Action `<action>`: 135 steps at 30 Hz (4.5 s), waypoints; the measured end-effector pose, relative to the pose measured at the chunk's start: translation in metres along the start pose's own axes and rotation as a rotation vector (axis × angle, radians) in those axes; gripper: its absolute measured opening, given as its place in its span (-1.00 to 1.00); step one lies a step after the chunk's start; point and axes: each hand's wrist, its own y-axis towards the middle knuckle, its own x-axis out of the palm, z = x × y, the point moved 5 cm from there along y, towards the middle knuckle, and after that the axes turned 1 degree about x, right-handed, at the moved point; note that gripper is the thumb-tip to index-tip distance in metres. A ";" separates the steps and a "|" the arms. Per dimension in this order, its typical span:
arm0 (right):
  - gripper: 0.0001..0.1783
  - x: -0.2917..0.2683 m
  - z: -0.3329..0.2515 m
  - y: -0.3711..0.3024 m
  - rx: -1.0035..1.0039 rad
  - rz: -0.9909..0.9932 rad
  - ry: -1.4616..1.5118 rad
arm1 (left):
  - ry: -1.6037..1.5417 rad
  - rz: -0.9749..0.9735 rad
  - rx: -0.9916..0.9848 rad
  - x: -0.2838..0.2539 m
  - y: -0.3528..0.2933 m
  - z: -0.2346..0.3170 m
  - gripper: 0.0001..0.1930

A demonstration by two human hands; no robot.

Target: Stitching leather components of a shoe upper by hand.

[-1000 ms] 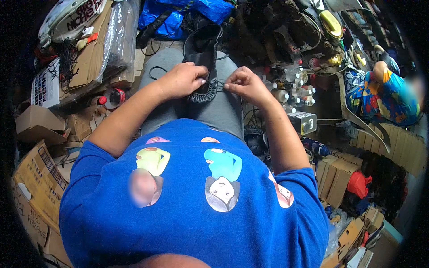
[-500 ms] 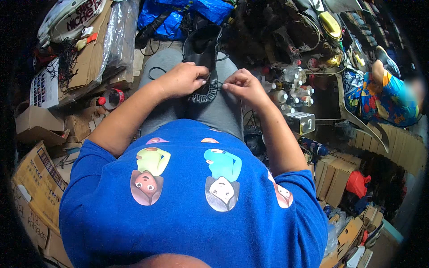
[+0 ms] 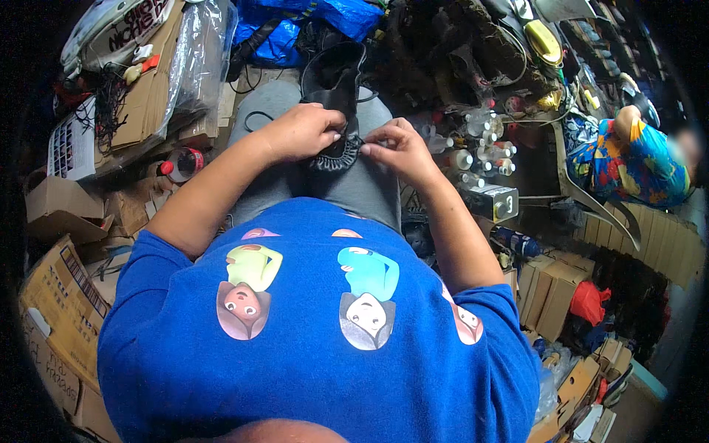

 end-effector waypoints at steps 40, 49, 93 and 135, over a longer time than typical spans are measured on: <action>-0.73 -0.104 -0.011 0.005 0.025 0.136 0.069 | -0.219 0.437 -0.076 -0.104 -0.120 -0.025 -0.93; -0.76 0.006 -0.107 0.021 -0.254 -0.531 0.693 | -1.221 -0.218 0.162 -0.022 -0.057 0.064 -0.81; -0.82 -0.007 -0.021 0.030 -0.247 -0.073 -0.259 | -0.482 -0.273 0.012 -0.007 0.038 -0.021 -0.72; -0.66 -0.093 0.042 -0.026 0.186 -0.009 -0.093 | -0.437 0.274 -0.360 -0.077 -0.077 -0.068 -0.65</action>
